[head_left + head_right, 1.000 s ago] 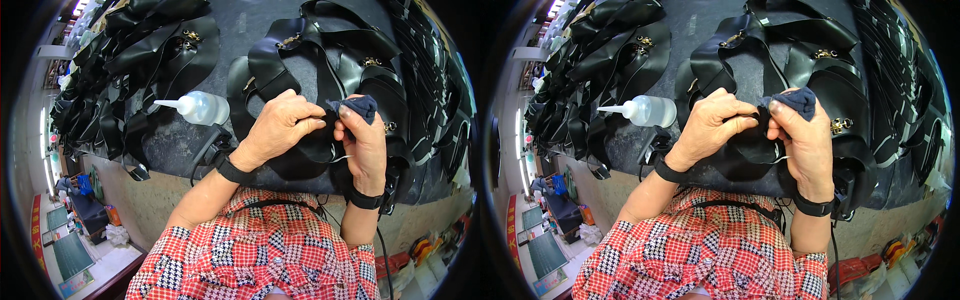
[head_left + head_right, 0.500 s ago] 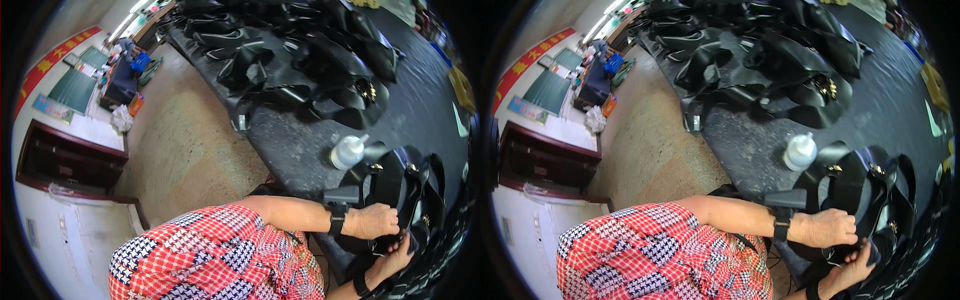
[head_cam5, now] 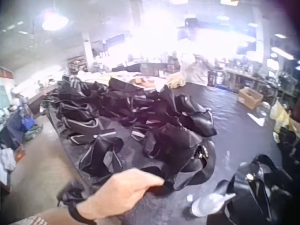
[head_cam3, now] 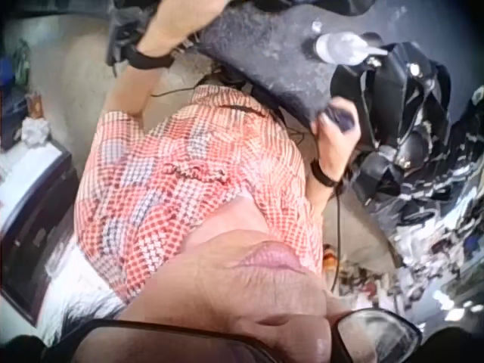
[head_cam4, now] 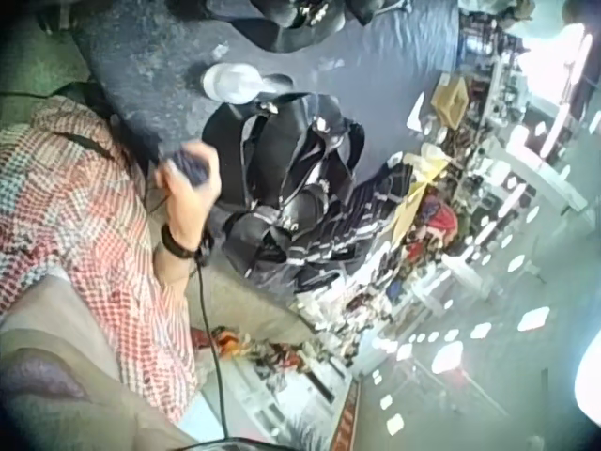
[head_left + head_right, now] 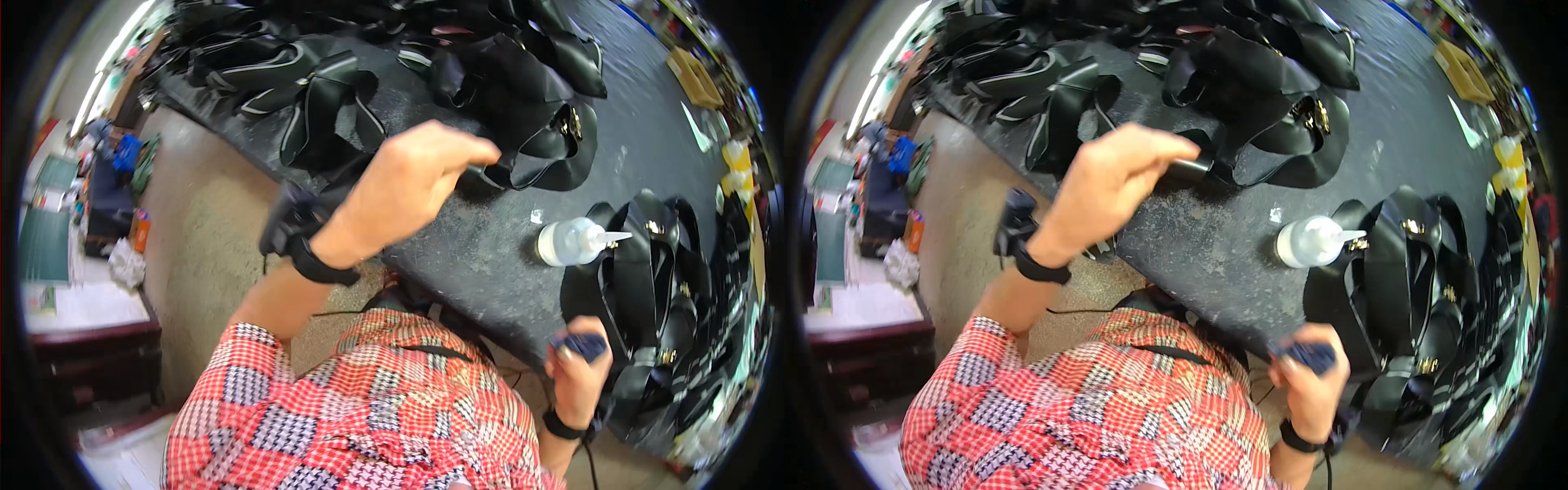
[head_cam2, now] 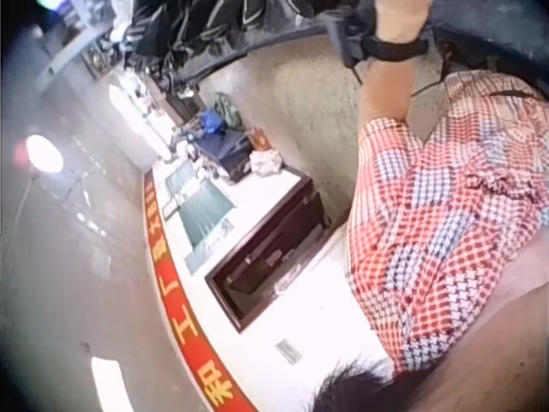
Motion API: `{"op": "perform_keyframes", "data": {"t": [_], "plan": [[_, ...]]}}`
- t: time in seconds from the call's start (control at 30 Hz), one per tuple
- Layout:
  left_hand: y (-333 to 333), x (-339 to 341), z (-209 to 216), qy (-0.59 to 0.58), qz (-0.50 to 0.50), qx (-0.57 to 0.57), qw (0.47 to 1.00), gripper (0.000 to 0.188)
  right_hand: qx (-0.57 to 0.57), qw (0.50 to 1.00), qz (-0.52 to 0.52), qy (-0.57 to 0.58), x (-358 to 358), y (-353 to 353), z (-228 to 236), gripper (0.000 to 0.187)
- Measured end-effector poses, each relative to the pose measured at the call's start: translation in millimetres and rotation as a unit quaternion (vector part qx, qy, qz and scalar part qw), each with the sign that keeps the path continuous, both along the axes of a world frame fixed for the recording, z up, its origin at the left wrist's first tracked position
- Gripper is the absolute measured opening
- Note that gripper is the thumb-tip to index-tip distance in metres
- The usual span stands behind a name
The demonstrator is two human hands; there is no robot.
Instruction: Cleaning and wiping black leather shoe components with a cloth and cleaning solution.
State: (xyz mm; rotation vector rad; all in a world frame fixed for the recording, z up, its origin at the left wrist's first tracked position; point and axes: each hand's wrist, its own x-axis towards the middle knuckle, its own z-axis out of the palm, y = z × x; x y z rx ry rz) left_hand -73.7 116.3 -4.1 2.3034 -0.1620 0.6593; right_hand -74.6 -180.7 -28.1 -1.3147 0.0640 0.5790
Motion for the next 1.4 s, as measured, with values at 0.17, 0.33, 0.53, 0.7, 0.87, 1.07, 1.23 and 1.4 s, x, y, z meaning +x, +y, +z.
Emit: {"op": "perform_keyframes", "data": {"t": [0.17, 0.33, 0.53, 0.7, 0.87, 1.07, 1.23, 1.4], "plan": [[45, 82, -27, 0.001, -0.243, 0.222, 0.944, 0.039, 0.072, 0.997, -0.011, -0.040, 19, 116, -14, 0.025], [46, 121, -59, 0.025, -0.390, 0.196, 0.899, 0.030, 0.049, 0.989, -0.114, -0.078, 21, 147, -33, 0.023], [42, 142, -37, 0.312, -0.399, -0.137, 0.851, 0.012, 0.025, 0.948, -0.231, -0.218, 45, 159, -22, 0.025], [46, 143, -35, 0.362, -0.366, -0.231, 0.826, 0.015, 0.048, 0.945, -0.182, -0.267, 77, 157, -8, 0.028], [47, 144, -33, 0.372, -0.383, -0.237, 0.812, 0.018, -0.036, 0.973, -0.107, -0.202, 89, 174, -14, 0.029], [48, 138, -37, 0.410, -0.369, -0.369, 0.748, 0.017, -0.058, 0.955, -0.194, -0.215, 94, 187, -21, 0.023], [43, 125, -58, 0.378, -0.356, -0.425, 0.741, 0.018, -0.080, 0.927, -0.313, -0.189, 89, 204, -32, 0.022], [31, 108, -64, 0.405, -0.328, -0.374, 0.767, 0.014, -0.134, 0.890, -0.394, -0.185, 93, 203, -57, 0.015]]}}
